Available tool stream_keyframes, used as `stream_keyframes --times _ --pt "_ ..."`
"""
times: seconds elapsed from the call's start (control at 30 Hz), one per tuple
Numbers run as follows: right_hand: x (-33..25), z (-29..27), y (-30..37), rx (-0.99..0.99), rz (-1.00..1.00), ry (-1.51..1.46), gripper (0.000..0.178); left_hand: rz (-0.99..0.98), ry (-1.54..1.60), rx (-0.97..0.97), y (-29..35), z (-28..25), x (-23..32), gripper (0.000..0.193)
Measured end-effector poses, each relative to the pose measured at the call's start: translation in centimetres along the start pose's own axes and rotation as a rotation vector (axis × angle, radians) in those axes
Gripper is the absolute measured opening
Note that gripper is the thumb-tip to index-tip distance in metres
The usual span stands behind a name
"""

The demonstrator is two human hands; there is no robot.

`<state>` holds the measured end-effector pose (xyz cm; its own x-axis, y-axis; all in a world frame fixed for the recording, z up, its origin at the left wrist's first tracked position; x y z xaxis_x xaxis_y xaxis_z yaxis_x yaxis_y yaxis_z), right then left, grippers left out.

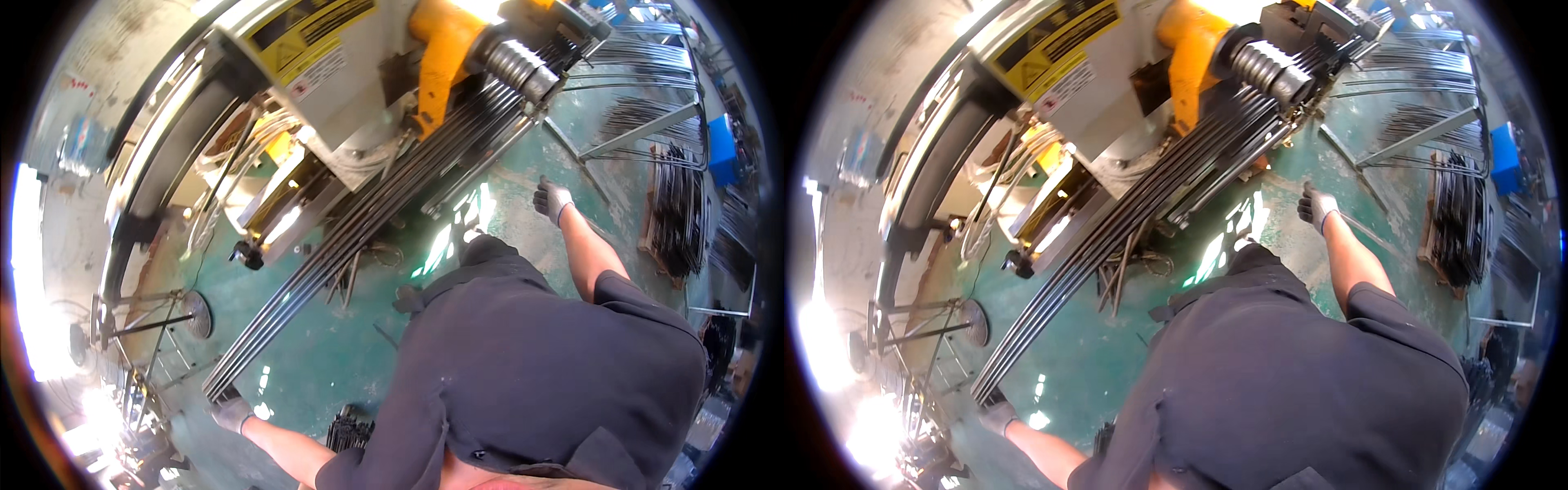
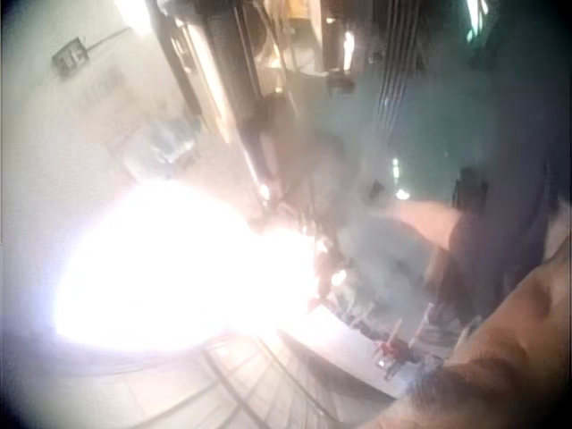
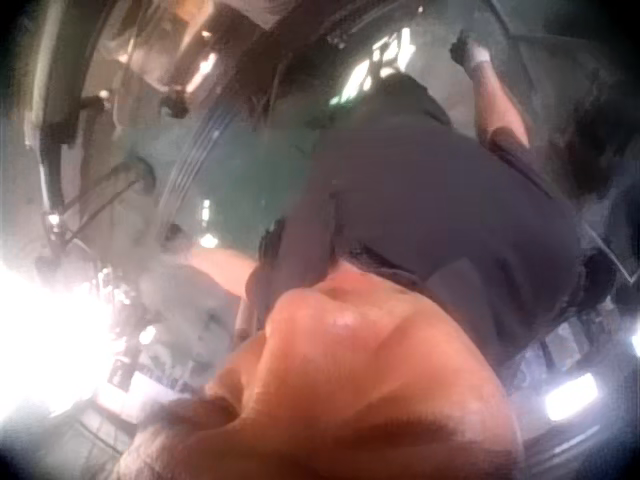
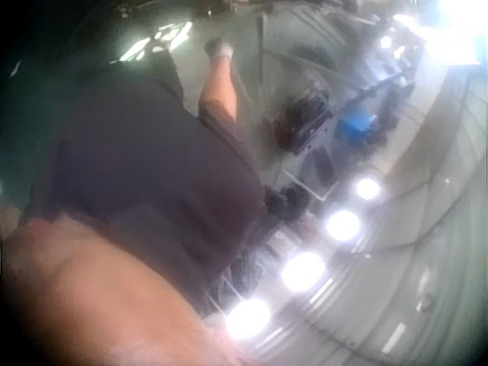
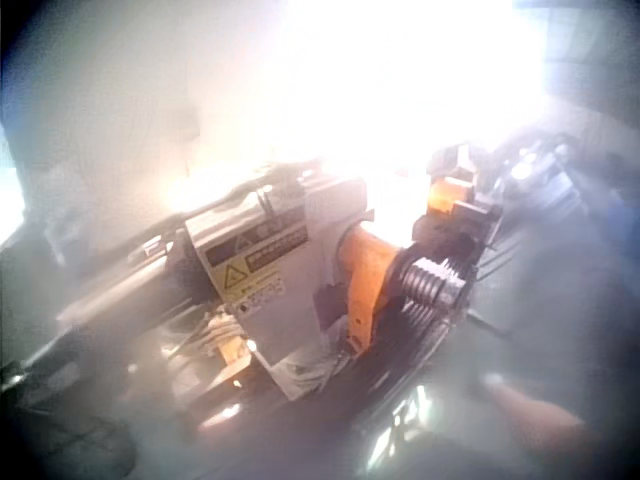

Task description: The person picks up bundles of long, thin metal rods from a floor pile and feeds them into a yellow and gray bending machine. They guide the rods through the machine's rollers to bend them and then remove the finished pieces, repeating the process continuously.

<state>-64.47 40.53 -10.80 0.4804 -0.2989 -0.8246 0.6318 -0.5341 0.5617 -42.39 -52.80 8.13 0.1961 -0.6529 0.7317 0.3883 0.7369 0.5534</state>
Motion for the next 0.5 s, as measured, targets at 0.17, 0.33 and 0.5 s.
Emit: stream_keyframes --times 0.17,0.33,0.5 --pt "0.0 -2.0 -7.0 -0.06 0.056 0.011 0.033 -0.038 0.268 0.049 1.2 -0.1 -9.6 0.056" --pt "0.8 -2.4 -16.1 -0.035 0.17 0.213 0.035 -0.386 0.101 0.001 4.4 7.3 -31.5 0.042" --pt "-4.3 3.5 -20.3 -0.319 0.032 0.513 0.035 -0.576 -0.023 0.037 16.7 16.6 -48.1 0.036"
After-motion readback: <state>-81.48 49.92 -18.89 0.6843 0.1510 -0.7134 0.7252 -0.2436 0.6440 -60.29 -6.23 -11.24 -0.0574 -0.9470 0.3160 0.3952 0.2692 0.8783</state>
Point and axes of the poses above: each hand's wrist, its own y-axis away from the middle knuckle, its own z-axis out of the palm, x = y × z, the point moved 10 cm from there along -y, towards the middle knuckle, and after that the axes turned 15 degrees about -z, right-handed, at the moved point
